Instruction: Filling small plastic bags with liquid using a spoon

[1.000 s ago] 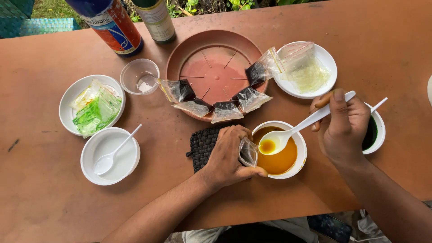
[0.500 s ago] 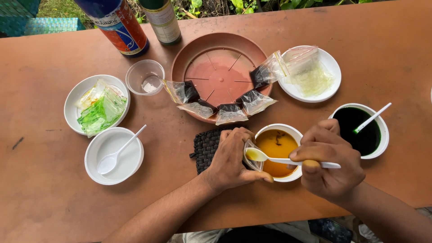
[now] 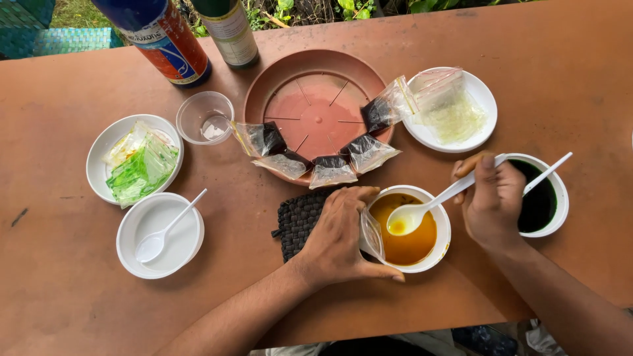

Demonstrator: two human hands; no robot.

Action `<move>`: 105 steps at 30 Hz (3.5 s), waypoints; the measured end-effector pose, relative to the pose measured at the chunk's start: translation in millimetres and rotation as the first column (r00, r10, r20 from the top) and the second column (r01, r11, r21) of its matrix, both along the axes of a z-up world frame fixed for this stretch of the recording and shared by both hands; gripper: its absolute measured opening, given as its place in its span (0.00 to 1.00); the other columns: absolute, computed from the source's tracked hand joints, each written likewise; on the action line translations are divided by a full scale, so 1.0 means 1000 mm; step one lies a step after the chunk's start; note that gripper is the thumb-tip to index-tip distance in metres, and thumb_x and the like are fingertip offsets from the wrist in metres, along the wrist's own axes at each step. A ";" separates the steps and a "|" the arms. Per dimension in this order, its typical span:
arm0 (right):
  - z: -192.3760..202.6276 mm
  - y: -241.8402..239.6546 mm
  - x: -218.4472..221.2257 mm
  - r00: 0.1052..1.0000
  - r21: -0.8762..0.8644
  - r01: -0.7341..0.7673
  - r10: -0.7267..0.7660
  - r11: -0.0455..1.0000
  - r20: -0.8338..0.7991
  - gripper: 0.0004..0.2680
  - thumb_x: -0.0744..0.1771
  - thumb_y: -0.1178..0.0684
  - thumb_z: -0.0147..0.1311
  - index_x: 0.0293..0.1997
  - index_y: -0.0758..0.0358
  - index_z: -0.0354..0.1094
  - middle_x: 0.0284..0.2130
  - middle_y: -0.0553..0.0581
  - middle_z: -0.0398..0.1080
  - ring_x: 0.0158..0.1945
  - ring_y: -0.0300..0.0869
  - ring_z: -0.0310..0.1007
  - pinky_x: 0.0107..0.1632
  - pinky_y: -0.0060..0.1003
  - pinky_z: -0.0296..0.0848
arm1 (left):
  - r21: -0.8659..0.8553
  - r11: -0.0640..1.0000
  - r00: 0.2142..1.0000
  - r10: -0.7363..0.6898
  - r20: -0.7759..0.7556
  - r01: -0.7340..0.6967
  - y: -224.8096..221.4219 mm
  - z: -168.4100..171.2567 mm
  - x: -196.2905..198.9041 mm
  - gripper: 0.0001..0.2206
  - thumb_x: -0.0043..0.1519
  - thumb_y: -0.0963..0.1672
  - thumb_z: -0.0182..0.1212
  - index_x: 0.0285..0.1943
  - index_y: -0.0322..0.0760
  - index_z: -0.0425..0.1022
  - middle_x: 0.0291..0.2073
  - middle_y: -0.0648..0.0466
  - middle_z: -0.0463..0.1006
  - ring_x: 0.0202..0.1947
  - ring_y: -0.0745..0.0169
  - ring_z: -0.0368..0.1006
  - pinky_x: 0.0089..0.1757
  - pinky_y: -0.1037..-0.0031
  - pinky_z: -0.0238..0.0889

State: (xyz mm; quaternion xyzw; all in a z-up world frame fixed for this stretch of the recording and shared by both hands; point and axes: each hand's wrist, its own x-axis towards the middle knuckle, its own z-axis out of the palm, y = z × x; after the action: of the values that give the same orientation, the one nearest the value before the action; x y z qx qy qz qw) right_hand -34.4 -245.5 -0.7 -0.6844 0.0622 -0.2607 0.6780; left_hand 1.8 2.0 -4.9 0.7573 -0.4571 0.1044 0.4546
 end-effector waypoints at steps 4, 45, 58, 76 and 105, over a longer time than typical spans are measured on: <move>-0.024 -0.008 0.006 0.994 -0.079 -0.049 0.056 0.996 0.089 0.19 0.76 0.45 0.38 0.29 0.66 0.62 0.16 0.54 0.60 0.14 0.34 0.62 0.21 0.25 0.63 | 0.019 0.999 0.995 -0.032 -0.091 0.034 -0.002 0.013 0.000 0.40 0.41 0.61 0.73 0.45 0.30 0.59 0.56 0.32 0.70 0.59 0.26 0.68 0.59 0.35 0.53; -0.032 -0.011 0.001 0.991 0.035 -0.133 0.133 0.991 0.005 0.18 0.76 0.50 0.40 0.29 0.67 0.64 0.14 0.53 0.59 0.12 0.32 0.60 0.20 0.22 0.65 | 0.022 0.993 0.976 -0.111 -0.189 0.118 0.001 0.007 0.005 0.31 0.54 0.61 0.62 0.45 0.36 0.56 0.62 0.34 0.66 0.66 0.24 0.60 0.60 0.32 0.47; 0.045 0.006 0.000 0.994 0.036 0.037 -0.033 0.999 -0.108 0.17 0.74 0.42 0.46 0.31 0.63 0.64 0.28 0.58 0.65 0.17 0.36 0.58 0.26 0.27 0.59 | 0.044 0.997 0.993 -0.061 -0.099 0.066 0.005 0.002 0.003 0.29 0.60 0.60 0.53 0.49 0.32 0.61 0.58 0.44 0.68 0.62 0.39 0.65 0.60 0.47 0.52; 0.082 0.059 -0.015 0.926 -0.737 -0.032 0.297 0.676 0.233 0.15 0.70 0.45 0.39 0.28 0.61 0.67 0.17 0.47 0.66 0.23 0.39 0.61 0.41 0.40 0.56 | -0.001 1.000 0.994 -0.028 -0.107 0.028 0.006 0.001 0.002 0.32 0.56 0.61 0.56 0.51 0.32 0.60 0.56 0.44 0.68 0.59 0.41 0.67 0.58 0.48 0.55; -0.011 0.004 -0.009 0.986 -0.216 -0.163 0.153 0.963 -0.063 0.17 0.73 0.45 0.41 0.30 0.67 0.67 0.10 0.52 0.59 0.16 0.36 0.59 0.36 0.32 0.68 | 0.245 0.968 0.997 -0.030 -0.075 0.048 0.001 0.009 0.002 0.57 0.43 0.67 0.57 0.69 0.18 0.52 0.66 0.36 0.64 0.67 0.36 0.60 0.66 0.44 0.44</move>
State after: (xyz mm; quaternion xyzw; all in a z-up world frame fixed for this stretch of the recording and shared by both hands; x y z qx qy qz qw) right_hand -43.7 -241.4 -11.6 -0.7640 -0.0064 -0.1951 0.6150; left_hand 3.5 2.7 4.2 0.8021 -0.4648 0.0109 0.3749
